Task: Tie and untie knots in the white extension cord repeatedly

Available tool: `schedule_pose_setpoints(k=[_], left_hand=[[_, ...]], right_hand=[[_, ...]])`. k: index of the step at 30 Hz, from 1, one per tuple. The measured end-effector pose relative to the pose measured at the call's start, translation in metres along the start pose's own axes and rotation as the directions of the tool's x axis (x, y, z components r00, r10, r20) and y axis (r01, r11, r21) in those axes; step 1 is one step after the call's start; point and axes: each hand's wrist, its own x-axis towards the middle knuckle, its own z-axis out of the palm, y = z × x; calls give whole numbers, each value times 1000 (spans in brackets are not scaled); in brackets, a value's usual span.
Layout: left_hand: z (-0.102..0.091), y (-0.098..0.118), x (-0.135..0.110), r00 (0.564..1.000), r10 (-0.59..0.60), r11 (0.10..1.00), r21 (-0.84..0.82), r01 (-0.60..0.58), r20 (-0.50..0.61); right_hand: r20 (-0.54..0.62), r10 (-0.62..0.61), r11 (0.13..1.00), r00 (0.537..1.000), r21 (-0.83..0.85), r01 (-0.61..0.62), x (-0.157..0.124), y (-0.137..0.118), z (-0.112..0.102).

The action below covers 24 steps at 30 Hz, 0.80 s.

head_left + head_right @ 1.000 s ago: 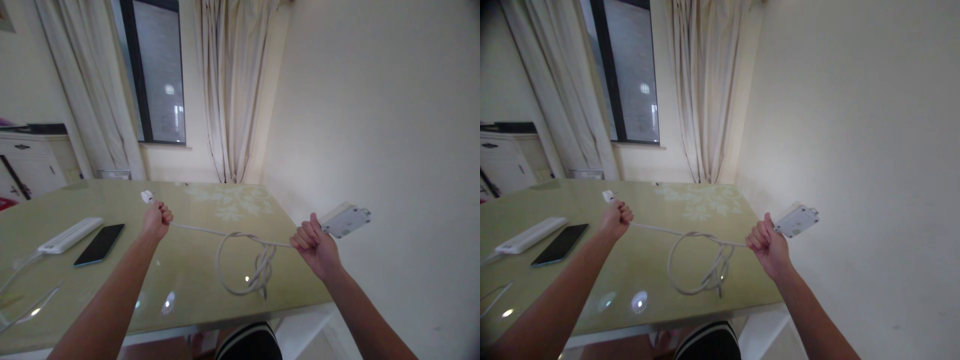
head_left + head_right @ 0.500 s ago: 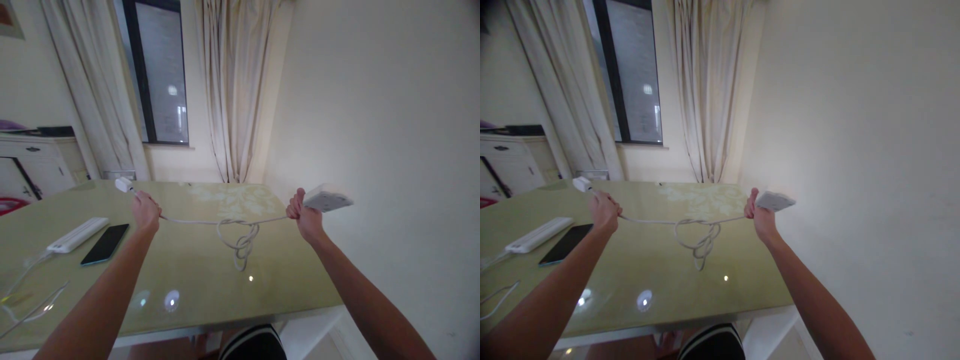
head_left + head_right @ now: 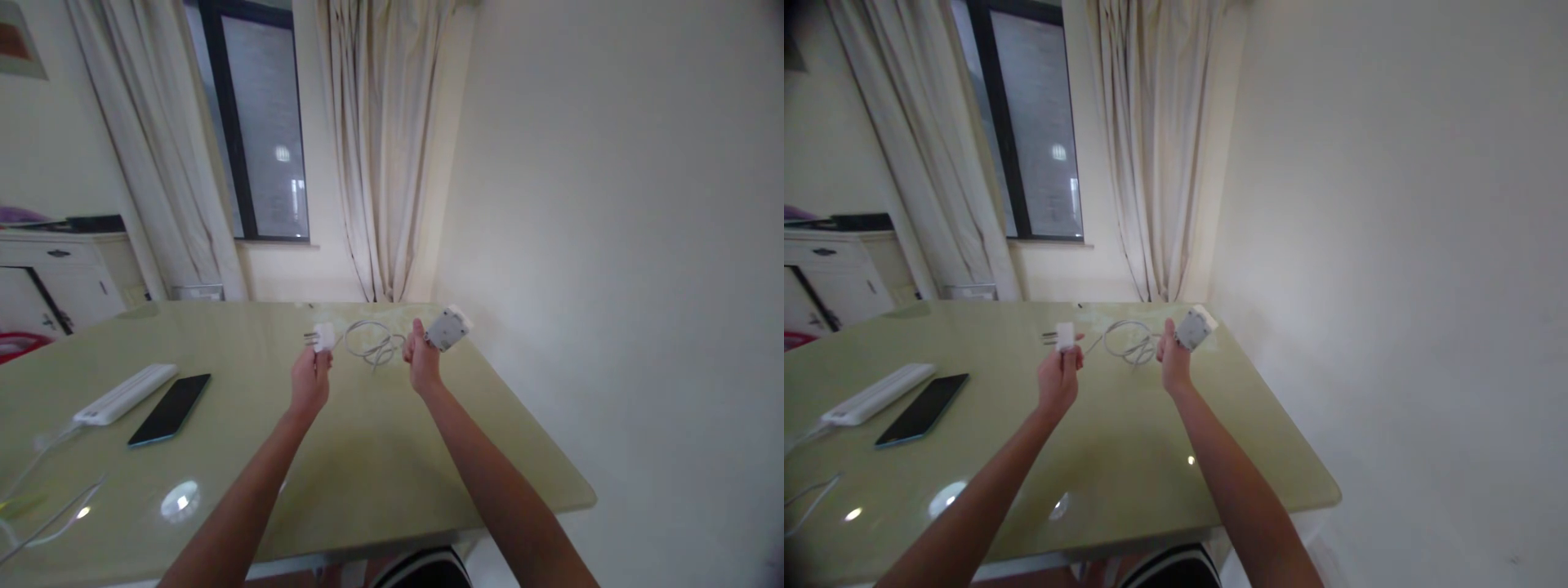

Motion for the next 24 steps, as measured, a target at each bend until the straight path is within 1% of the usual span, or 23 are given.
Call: schedule_pose_setpoints(k=[2,3,5,7,8,10,12,14,16,19,21,22,24], left_hand=[[23,1,-14,997,-55,996,-70,58,52],[34,2,-20,994,-75,991,-102,83,77],[54,6,-31,987,-116,980,-150,132,108],[69,8,-43,982,-155,970,-173,171,104],[74,8,-48,981,-167,967,-177,183,98],[78,5,-58,980,-165,968,-173,182,111],[78,-2,-64,975,-133,974,-158,162,180],[74,-10,-66,956,-102,980,-137,143,275],[70,-16,-66,932,-69,986,-117,118,357],[65,-16,-65,900,-31,992,-98,81,434],[63,-11,-65,893,0,993,-107,54,451],[62,-7,-66,896,23,992,-123,35,443],[61,1,-69,907,75,985,-173,-2,414]], right_hand=[[6,103,992,995,72,-103,-8,12,3],[11,146,987,989,72,-146,-12,18,3],[12,218,976,976,1,-218,-21,32,1],[11,297,953,955,-73,-295,-30,45,-3],[26,346,935,938,-94,-342,-35,52,-5],[99,451,891,887,-105,-442,-43,62,-9],[195,518,855,833,-115,-505,-49,69,-12],[275,528,847,803,-114,-519,-50,73,-13],[325,488,866,810,-60,-497,-49,76,-13],[349,428,886,834,20,-463,-47,83,-13],[335,411,903,848,-21,-430,-48,86,-14],[323,408,909,854,-59,-412,-49,87,-15],[288,365,931,886,-124,-343,-52,87,-18]])
